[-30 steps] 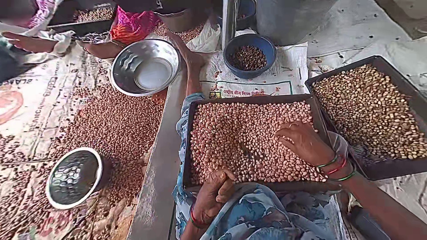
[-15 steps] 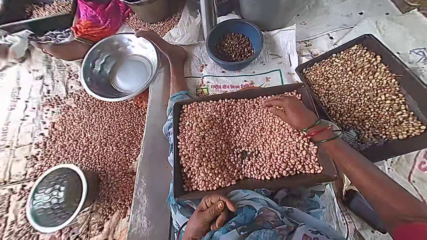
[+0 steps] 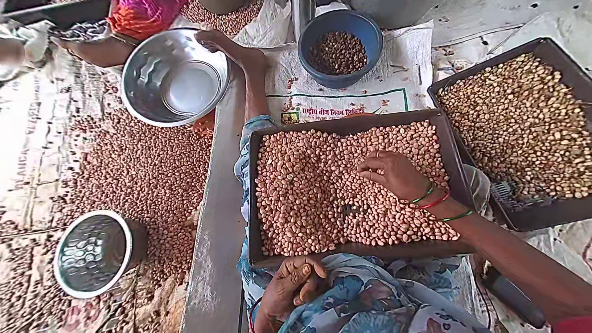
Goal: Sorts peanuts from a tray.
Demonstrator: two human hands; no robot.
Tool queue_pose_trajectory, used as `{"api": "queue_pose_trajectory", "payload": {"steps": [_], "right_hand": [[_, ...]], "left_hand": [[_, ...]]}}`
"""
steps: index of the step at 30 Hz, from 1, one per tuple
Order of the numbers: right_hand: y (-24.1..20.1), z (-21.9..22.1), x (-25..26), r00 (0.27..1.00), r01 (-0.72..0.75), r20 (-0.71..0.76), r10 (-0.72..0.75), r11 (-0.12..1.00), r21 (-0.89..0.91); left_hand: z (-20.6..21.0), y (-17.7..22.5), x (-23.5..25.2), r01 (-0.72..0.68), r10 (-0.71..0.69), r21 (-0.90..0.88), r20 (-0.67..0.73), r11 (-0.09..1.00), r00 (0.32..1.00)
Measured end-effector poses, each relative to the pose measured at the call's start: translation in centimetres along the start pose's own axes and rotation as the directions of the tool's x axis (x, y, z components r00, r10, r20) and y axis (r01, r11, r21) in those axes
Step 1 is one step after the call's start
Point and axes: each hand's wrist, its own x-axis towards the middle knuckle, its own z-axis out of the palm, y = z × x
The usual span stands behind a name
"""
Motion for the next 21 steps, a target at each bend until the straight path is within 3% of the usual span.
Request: {"api": "queue_pose_trajectory", "payload": {"steps": [3,6,9,12,14,18,21], "right_hand": [[0.4,2.3,-2.8,0.988,0.106,0.121,-0.095,0.991,-0.087],[0.4,2.6,-3.7,0.992,0.123,0.03,-0.119,0.962,-0.244],[-0.6,-2.8,-3.9,0.97,-0.18,-0.211,0.118,0.935,-0.307],[0.1,-8.5,-5.4,0.764,-0.601,-0.503,0.404,0.729,-0.329],[0.8,-9.8,-5.7,0.717,-0.658,-0.521,0.464,0.697,-0.285],[0.4,-4.8,-0.2,0.946,-0.289,-0.178,0.27,0.953,-0.092],[2.5,2.4,5.6,0.958,-0.269,-0.09,0.272,0.962,0.045]], "left_hand": [[0.6,1.1,0.9,-0.065,0.043,-0.194,-0.115,0.979,0.992],[1.4,2.3,2.6,-0.145,0.059,-0.337,-0.253,0.93,0.966],[1.6,3.1,3.2,-0.153,0.079,-0.267,-0.271,0.951,0.959],[1.1,2.9,3.0,-0.158,0.092,-0.257,-0.251,0.953,0.963],[0.6,2.3,2.9,-0.177,0.091,-0.327,-0.263,0.928,0.961],[0.1,1.8,3.5,-0.191,0.085,-0.368,-0.286,0.91,0.954],[-0.1,1.8,3.8,-0.186,0.109,-0.297,-0.258,0.936,0.96]]}}
